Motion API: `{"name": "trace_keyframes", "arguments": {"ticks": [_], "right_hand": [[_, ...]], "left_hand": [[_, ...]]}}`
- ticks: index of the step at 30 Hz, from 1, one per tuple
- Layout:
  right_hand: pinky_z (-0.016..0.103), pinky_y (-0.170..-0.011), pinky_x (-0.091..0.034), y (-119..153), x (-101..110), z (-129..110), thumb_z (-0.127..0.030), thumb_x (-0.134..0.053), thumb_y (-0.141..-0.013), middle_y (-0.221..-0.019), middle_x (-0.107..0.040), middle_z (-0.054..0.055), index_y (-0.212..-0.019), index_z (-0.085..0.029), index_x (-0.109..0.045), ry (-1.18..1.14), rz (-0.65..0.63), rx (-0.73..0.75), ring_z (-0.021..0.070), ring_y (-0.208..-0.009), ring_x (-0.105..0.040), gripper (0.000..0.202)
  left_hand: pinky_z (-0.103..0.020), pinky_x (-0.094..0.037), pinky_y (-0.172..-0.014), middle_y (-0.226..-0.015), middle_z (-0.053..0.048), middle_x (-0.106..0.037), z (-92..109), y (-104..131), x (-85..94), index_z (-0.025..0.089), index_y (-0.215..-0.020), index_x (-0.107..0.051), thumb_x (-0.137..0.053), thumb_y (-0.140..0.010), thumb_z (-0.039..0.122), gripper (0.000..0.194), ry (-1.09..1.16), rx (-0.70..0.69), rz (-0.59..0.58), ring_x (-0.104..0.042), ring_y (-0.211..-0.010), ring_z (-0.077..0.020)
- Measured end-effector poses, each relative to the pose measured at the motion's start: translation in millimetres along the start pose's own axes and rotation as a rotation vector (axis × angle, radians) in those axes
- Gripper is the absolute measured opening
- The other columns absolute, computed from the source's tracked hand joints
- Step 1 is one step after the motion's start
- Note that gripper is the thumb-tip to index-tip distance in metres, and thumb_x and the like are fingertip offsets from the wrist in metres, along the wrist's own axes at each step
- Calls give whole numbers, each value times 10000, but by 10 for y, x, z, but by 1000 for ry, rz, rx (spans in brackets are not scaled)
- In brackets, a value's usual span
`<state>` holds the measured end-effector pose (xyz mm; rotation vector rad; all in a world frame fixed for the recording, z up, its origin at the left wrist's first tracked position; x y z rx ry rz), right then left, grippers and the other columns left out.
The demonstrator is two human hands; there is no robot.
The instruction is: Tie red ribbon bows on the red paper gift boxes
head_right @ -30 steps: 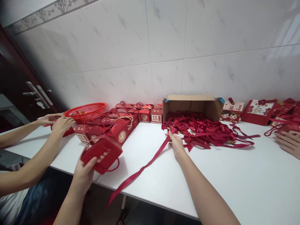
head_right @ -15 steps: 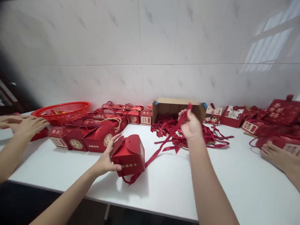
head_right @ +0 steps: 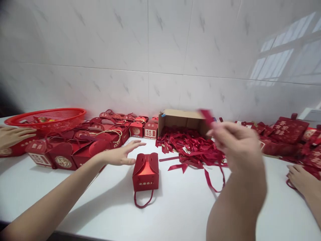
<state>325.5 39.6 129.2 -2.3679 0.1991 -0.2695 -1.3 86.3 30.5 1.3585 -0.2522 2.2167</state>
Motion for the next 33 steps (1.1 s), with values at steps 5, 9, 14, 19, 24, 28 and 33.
{"name": "trace_keyframes", "arguments": {"ticks": [5, 9, 14, 19, 24, 28, 33], "right_hand": [[225, -416, -241, 152, -1284, 187, -444, -560, -768, -500, -392, -28, -555, -160, -543, 291, -915, -270, 73, -453, -318, 355], [218, -407, -205, 257, -1546, 455, -388, -541, -763, -501, -394, -36, -564, -151, -557, 345, -1063, -346, 60, -443, -295, 310], [216, -421, -211, 244, -1599, 610, -338, -535, -750, -500, -378, -40, -545, -150, -535, 362, -996, -423, 59, -453, -291, 278], [224, -417, -192, 245, -1588, 661, -360, -528, -750, -487, -353, -44, -536, -156, -510, 374, -997, -452, 61, -444, -271, 296], [226, -401, -162, 303, -1633, 650, -392, -533, -749, -473, -307, -51, -512, -162, -471, 434, -1087, -437, 57, -427, -240, 336], [224, -393, -162, 321, -1656, 623, -377, -529, -749, -481, -314, -46, -503, -166, -448, 422, -1101, -422, 56, -425, -243, 333], [227, -366, -149, 316, -1601, 675, -336, -541, -717, -459, -307, -45, -478, -180, -372, 484, -1060, -481, 54, -395, -235, 331]], "left_hand": [[-302, -437, -837, -1273, -72, -428, 409, -60, 106, 231, -1073, -524, -625, -644, 502, 517, -202, -7, -106, -448, -1131, -252], [-290, -459, -658, -1133, -87, -488, 397, -134, -34, 200, -1052, -498, -584, -630, 523, 538, -279, 113, -125, -534, -906, -228], [-268, -435, -581, -1006, -67, -543, 400, -176, -122, 206, -943, -504, -593, -617, 502, 449, -289, 99, -175, -548, -812, -216], [-257, -403, -510, -937, -56, -573, 427, -179, -124, 200, -896, -493, -598, -613, 492, 420, -271, 89, -179, -546, -723, -199], [-254, -392, -508, -872, -35, -606, 465, -190, -131, 200, -908, -504, -576, -648, 469, 380, -247, 55, -188, -547, -688, -188], [-260, -422, -592, -962, -51, -640, 468, -234, -102, 198, -979, -557, -500, -728, 407, 331, -169, 13, -114, -579, -778, -201], [-262, -432, -670, -1069, -59, -640, 376, -299, -98, 198, -1033, -594, -505, -730, 370, 359, -65, 40, -48, -584, -890, -219]]}}
Point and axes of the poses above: each hand's wrist, its own y-axis away from the middle knuckle, its own x-axis out of the back of the hand, z = x × y, the point moved 7 cm from there along -y, towards the middle knuckle
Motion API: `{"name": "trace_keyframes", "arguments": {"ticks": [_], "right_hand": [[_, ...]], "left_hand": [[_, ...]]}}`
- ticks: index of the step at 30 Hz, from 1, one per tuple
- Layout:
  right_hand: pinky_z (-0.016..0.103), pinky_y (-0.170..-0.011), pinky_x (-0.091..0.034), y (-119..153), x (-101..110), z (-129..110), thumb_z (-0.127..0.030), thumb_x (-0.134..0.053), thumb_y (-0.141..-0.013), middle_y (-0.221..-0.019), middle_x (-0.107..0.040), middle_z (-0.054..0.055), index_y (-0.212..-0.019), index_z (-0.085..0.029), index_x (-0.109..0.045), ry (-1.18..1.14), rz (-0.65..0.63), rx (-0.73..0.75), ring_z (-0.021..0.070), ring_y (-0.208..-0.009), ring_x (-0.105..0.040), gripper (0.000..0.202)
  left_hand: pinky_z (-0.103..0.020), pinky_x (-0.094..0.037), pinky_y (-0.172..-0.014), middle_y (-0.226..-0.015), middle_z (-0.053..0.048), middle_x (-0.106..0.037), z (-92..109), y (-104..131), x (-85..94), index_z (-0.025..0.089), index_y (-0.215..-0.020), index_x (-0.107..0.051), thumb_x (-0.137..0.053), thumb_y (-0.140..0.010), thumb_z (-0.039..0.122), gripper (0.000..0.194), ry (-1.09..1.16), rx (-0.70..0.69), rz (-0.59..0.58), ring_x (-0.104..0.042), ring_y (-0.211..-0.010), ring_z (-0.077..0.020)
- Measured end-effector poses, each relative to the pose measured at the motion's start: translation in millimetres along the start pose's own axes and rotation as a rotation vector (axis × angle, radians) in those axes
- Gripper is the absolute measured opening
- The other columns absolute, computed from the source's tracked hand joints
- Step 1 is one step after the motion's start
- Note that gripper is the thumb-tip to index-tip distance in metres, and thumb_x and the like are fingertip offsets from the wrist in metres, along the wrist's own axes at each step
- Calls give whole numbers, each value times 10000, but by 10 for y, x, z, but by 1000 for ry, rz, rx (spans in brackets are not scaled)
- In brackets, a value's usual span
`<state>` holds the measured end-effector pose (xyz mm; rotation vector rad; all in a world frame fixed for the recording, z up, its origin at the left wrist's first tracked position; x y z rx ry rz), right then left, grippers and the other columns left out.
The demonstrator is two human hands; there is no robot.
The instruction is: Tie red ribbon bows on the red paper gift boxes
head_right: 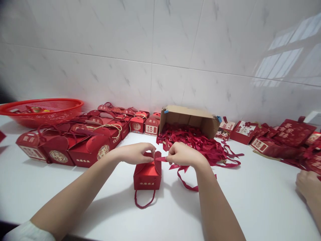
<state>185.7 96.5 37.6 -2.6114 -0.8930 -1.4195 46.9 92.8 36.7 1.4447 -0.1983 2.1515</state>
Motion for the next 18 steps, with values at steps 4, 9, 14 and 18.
{"name": "trace_keyframes", "arguments": {"ticks": [4, 9, 14, 18], "right_hand": [[220, -359, -181, 4, 7, -12, -335, -546, -716, -459, -345, -41, -477, -177, -398, 13, 10, -2, 54, -391, -262, 323], [205, -370, -221, 7, -28, -84, -378, -540, -757, -500, -456, -19, -511, -163, -507, 5, -18, 52, 56, -402, -356, 328], [229, -477, -378, -20, 23, -42, -488, -526, -785, -686, -614, 49, -684, -170, -643, 66, 91, 104, 140, -596, -560, 354], [292, -821, -449, -55, 65, -146, -495, -488, -824, -1162, -586, 68, -1118, -244, -605, -26, 227, 288, 213, -1053, -537, 404]], "left_hand": [[-248, -416, -637, -984, -42, -665, 26, -26, -36, 191, -987, -626, -503, -735, 344, 319, 63, -51, -59, -587, -817, -194], [-238, -400, -592, -846, -29, -668, 26, -64, -49, 169, -893, -648, -498, -739, 346, 278, 107, -42, -44, -575, -731, -177], [-250, -426, -671, -844, -29, -657, 41, -80, -1, 173, -794, -628, -511, -736, 328, 203, 111, -87, 80, -581, -781, -188], [-273, -430, -744, -949, -42, -617, 111, 27, 128, 199, -851, -609, -468, -758, 262, 180, 41, -146, 229, -564, -869, -198]]}}
Point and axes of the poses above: each hand's wrist, its own y-axis away from the middle knuckle, its own x-axis out of the back of the hand, z = x × y, the point moved 7 cm from there along -y, towards the middle knuckle
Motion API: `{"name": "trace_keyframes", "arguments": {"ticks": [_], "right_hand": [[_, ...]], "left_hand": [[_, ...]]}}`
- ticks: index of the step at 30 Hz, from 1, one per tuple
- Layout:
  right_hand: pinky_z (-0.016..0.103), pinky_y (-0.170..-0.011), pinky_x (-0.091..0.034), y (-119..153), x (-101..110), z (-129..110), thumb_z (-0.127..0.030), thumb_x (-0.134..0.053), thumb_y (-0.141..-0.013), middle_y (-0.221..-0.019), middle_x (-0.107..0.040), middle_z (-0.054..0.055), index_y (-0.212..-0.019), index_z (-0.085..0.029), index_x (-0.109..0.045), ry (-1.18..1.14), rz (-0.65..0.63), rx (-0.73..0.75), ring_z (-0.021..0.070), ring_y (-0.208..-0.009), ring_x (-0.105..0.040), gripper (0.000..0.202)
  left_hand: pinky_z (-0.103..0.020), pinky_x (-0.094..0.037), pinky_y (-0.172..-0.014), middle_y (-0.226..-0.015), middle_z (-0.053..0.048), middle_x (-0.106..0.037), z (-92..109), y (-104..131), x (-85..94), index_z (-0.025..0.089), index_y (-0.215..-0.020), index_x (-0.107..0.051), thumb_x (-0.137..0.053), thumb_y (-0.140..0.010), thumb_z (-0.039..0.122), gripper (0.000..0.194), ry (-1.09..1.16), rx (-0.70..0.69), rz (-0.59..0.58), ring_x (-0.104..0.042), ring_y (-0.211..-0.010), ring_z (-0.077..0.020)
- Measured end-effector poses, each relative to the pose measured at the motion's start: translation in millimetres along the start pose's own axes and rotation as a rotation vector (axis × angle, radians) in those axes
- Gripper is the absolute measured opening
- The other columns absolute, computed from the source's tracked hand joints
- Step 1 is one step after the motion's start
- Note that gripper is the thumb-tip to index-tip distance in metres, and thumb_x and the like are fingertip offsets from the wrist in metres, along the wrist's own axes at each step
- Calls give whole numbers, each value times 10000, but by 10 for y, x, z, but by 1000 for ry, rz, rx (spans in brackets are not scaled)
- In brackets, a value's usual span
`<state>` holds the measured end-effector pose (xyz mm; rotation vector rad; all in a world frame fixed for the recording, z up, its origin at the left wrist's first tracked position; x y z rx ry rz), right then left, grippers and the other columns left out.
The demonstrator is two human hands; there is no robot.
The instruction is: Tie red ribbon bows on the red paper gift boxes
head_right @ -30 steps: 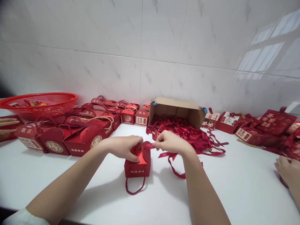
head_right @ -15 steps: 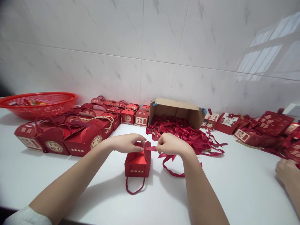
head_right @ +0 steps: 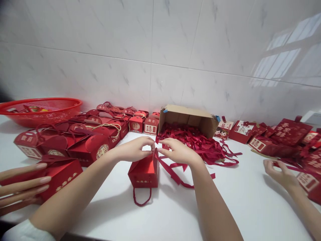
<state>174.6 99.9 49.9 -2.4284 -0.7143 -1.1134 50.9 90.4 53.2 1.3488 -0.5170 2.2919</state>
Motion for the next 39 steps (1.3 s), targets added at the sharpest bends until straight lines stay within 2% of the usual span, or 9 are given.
{"name": "trace_keyframes", "arguments": {"ticks": [7, 11, 16, 20, 24, 27, 29, 33, 39], "right_hand": [[281, -823, -454, -84, -203, -235, -472, -463, -853, -1024, -631, 26, -991, -214, -639, -335, -171, 149, 169, -967, -563, 341], [255, -717, -455, -91, -96, -215, -491, -506, -828, -867, -642, 41, -850, -167, -630, -494, -49, 119, 143, -809, -575, 347], [243, -689, -443, -6, 74, -326, -440, -524, -835, -721, -602, 22, -722, -157, -591, -564, 106, 195, 119, -708, -555, 312], [239, -644, -450, 133, 336, -297, -444, -525, -834, -687, -593, 11, -734, -171, -585, -558, 358, 164, 116, -659, -554, 298], [244, -609, -462, 317, 661, -162, -413, -597, -793, -637, -590, -4, -797, -184, -620, -554, 671, 171, 115, -607, -558, 230], [251, -592, -458, 504, 864, -89, -369, -613, -782, -581, -531, -37, -842, -212, -621, -622, 981, 261, 101, -541, -521, 168], [247, -593, -451, 553, 877, -80, -347, -592, -792, -583, -504, -43, -822, -226, -615, -686, 1081, 296, 95, -538, -507, 126], [249, -625, -448, 303, 592, -139, -347, -595, -774, -712, -574, 0, -777, -203, -616, -672, 859, 161, 116, -653, -550, 145], [287, -668, -422, -59, 124, -129, -372, -549, -769, -850, -604, 55, -733, -166, -624, -342, 550, -41, 159, -738, -549, 222]], "left_hand": [[-299, -425, -749, -926, -41, -554, 174, 194, 310, 213, -858, -581, -404, -824, 256, 185, -64, 14, 225, -538, -859, -191], [-289, -423, -691, -877, -28, -567, 202, 294, 473, 204, -843, -521, -364, -860, 295, 183, -76, 52, 301, -535, -794, -175], [-297, -411, -616, -884, -50, -601, 132, 396, 428, 211, -914, -496, -329, -876, 418, 268, -151, 162, 194, -556, -742, -203], [-314, -374, -528, -832, -107, -620, -19, 426, 213, 187, -879, -521, -323, -844, 487, 361, -302, 309, -53, -568, -652, -252], [-297, -351, -474, -734, -91, -617, -26, 393, 13, 193, -862, -515, -430, -769, 485, 318, -354, 322, -260, -558, -553, -235], [-289, -332, -462, -702, -77, -608, 65, 336, -42, 191, -880, -501, -421, -766, 350, 211, -411, 247, -276, -541, -521, -216], [-284, -304, -443, -670, -67, -598, 99, 293, -35, 187, -923, -481, -373, -769, 268, 205, -446, 213, -241, -522, -500, -210], [-265, -280, -411, -623, -37, -573, 57, 219, -16, 176, -1039, -417, -359, -776, 235, 276, -366, 193, -216, -500, -487, -193], [-270, -275, -405, -611, -42, -557, -105, 188, 68, 170, -1008, -423, -198, -885, 414, 354, -299, 236, -124, -452, -463, -177]]}}
Point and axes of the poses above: each hand's wrist, its own y-axis away from the middle knuckle, its own x-axis out of the back of the hand, z = x × y, the point moved 7 cm from there along -y, towards the middle knuckle
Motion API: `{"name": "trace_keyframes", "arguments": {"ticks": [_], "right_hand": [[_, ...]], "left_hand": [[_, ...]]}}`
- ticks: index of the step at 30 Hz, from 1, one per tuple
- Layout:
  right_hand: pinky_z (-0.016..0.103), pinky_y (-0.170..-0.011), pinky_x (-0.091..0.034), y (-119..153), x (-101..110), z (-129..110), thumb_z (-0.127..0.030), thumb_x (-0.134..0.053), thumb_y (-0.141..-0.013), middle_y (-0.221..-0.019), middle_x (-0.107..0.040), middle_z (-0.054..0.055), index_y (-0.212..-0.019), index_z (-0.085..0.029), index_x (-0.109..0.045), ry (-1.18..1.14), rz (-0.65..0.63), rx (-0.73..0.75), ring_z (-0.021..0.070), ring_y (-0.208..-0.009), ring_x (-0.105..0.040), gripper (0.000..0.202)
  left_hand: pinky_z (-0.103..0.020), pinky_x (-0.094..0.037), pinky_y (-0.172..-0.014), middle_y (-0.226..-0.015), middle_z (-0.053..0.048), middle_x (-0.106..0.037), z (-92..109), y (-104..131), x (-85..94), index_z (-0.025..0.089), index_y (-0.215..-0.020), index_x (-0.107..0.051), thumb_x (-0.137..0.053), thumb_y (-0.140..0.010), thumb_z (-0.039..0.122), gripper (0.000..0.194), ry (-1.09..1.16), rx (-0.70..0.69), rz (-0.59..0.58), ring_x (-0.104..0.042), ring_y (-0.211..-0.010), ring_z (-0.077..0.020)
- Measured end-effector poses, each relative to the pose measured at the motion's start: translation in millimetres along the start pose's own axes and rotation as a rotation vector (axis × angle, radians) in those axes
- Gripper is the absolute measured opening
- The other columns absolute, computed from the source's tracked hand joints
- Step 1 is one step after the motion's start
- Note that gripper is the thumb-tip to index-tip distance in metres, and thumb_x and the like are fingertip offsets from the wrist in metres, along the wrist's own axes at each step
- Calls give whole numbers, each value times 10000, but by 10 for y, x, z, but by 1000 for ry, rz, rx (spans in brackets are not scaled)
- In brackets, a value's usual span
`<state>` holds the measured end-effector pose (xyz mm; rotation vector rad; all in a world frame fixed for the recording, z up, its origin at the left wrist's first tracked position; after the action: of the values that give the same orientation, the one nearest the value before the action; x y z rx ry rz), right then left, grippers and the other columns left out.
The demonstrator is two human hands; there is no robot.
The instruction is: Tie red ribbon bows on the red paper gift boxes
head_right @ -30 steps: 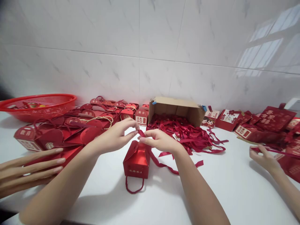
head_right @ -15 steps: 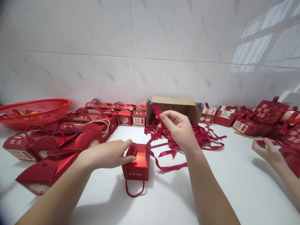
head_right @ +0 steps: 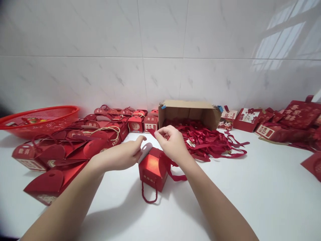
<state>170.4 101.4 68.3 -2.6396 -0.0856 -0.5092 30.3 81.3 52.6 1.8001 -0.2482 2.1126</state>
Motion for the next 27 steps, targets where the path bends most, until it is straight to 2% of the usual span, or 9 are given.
{"name": "trace_keyframes", "arguments": {"ticks": [2, 6, 10, 13, 16, 19, 24, 27], "right_hand": [[321, -718, -404, 2, -87, 66, -357, -533, -767, -841, -622, 53, -716, -175, -630, 103, -60, -60, 179, -773, -551, 212], [413, -844, -309, 12, -136, 125, -315, -511, -747, -873, -646, 42, -630, -197, -635, 333, -87, -121, 224, -885, -530, 207], [349, -757, -333, 0, -191, 189, -291, -485, -731, -750, -629, 29, -556, -183, -594, 347, -134, -154, 195, -788, -527, 233], [296, -664, -320, 0, -242, 219, -275, -459, -728, -584, -548, 0, -488, -173, -524, 347, -200, -156, 146, -643, -475, 269], [275, -623, -294, 18, -269, 233, -243, -449, -713, -496, -460, -21, -459, -168, -480, 361, -252, -163, 118, -565, -413, 266], [269, -617, -293, 28, -292, 237, -230, -448, -703, -486, -425, -25, -454, -167, -454, 342, -277, -157, 111, -550, -403, 257], [275, -649, -311, -2, -269, 227, -227, -453, -693, -566, -519, 0, -489, -169, -487, 335, -213, -145, 139, -635, -474, 215], [278, -641, -303, -4, -258, 220, -217, -435, -697, -516, -471, -11, -449, -170, -426, 369, -217, -157, 131, -598, -446, 253]], "left_hand": [[-268, -281, -411, -646, -57, -583, -47, -20, -16, 164, -1010, -430, -197, -884, 431, 376, 30, 21, -2, -475, -484, -179], [-259, -332, -446, -741, -74, -641, -96, -68, -27, 150, -1160, -373, -290, -856, 387, 394, 109, 43, -1, -559, -558, -189], [-246, -363, -453, -786, -84, -661, -104, -84, -25, 155, -1199, -349, -320, -841, 367, 416, 160, 62, -16, -608, -604, -193], [-233, -367, -435, -792, -81, -667, -113, -92, -41, 163, -1177, -363, -359, -815, 328, 398, 189, 73, -43, -622, -613, -191], [-224, -377, -438, -805, -84, -675, -135, -112, -42, 162, -1234, -326, -384, -793, 284, 462, 195, 67, -31, -633, -648, -195], [-220, -392, -454, -825, -85, -682, -148, -130, -56, 167, -1295, -280, -399, -780, 262, 537, 197, 47, -30, -637, -673, -195], [-220, -404, -456, -827, -76, -688, -128, -122, -92, 183, -1321, -262, -421, -784, 289, 570, 226, 32, -62, -635, -632, -188], [-218, -410, -453, -808, -68, -688, -121, -111, -101, 177, -1322, -262, -423, -777, 269, 576, 248, 42, -75, -635, -606, -180]]}}
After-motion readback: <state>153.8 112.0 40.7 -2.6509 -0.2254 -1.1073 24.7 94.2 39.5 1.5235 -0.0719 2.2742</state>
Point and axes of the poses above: each hand's wrist, its own y-axis away from the middle knuckle, its own x-axis out of the back of the hand, z = x × y, the point moved 7 cm from there along -y, towards the middle knuckle
